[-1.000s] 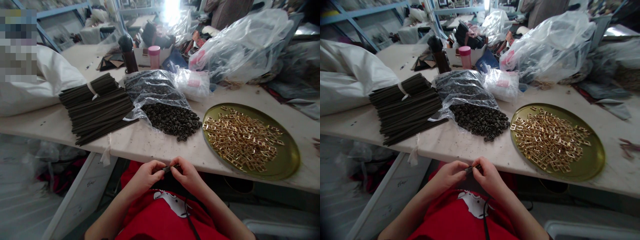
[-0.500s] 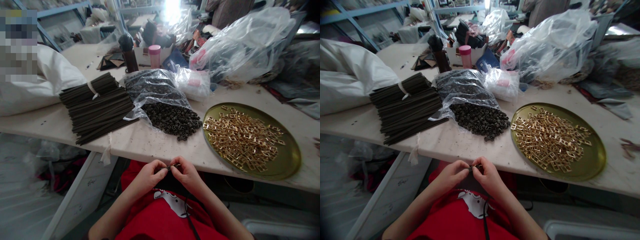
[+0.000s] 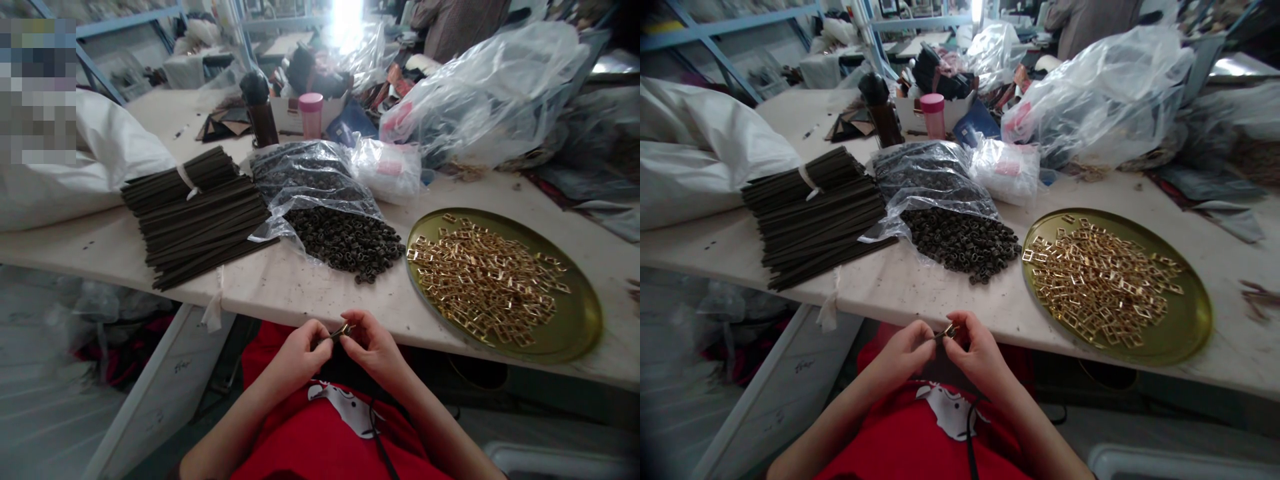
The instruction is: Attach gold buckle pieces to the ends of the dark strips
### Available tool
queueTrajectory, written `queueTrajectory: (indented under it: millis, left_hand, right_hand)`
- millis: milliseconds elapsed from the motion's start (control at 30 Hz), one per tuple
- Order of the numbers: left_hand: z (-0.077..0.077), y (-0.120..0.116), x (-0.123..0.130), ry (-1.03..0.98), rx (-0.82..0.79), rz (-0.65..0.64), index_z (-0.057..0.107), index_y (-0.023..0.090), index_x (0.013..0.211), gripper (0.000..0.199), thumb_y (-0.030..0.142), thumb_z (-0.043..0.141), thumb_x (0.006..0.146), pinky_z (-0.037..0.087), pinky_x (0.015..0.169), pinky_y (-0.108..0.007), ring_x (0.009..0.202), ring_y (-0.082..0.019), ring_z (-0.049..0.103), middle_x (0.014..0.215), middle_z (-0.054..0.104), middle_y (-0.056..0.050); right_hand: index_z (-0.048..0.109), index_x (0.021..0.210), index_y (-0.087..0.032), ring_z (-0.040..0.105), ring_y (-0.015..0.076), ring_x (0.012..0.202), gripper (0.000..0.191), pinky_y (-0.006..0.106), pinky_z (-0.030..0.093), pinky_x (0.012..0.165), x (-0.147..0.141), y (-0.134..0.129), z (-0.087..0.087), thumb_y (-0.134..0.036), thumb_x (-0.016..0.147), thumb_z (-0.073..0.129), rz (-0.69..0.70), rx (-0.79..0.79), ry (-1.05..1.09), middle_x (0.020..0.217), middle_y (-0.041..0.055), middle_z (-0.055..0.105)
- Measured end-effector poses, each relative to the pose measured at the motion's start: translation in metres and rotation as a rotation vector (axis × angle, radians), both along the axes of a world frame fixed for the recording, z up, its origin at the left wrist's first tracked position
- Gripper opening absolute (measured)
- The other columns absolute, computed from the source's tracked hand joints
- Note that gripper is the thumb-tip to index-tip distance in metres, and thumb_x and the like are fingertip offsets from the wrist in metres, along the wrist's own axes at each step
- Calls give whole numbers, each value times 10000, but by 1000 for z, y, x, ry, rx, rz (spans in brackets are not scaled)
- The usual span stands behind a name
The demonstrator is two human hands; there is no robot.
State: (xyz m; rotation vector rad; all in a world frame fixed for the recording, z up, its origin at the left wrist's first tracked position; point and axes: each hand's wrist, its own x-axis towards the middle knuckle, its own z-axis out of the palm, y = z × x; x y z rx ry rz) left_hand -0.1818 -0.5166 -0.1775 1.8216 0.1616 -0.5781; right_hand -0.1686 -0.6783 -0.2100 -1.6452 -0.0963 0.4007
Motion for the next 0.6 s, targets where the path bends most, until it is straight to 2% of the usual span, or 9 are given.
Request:
queueTrajectory:
  millis: [200,433,600]
  left_hand:
    - [-2,-1,0,7,-36,29,445,180,733,74,248,458,758,303,431,-185,458,-72,385,561,423,74]
    - [5,-3,2,-22,-69,46,459,170,724,60,225,461,748,326,521,-203,577,-94,410,634,455,49]
    - [4,-4,0,-6,-96,51,447,171,732,65,226,453,766,324,527,-203,563,-88,399,634,456,51]
  right_hand:
    - [450,1075,-210,524,127,662,320,263,453,612,0,-2,-1,-240,771,544,-30,-24,-29,803,7,552]
    - [434,1064,-207,582,155,796,312,317,481,733,1,-2,3,-251,776,543,-63,-8,-47,987,64,594]
    - [465,993,-203,599,168,825,243,311,485,734,1,-3,1,-279,781,558,-94,14,-63,945,59,610]
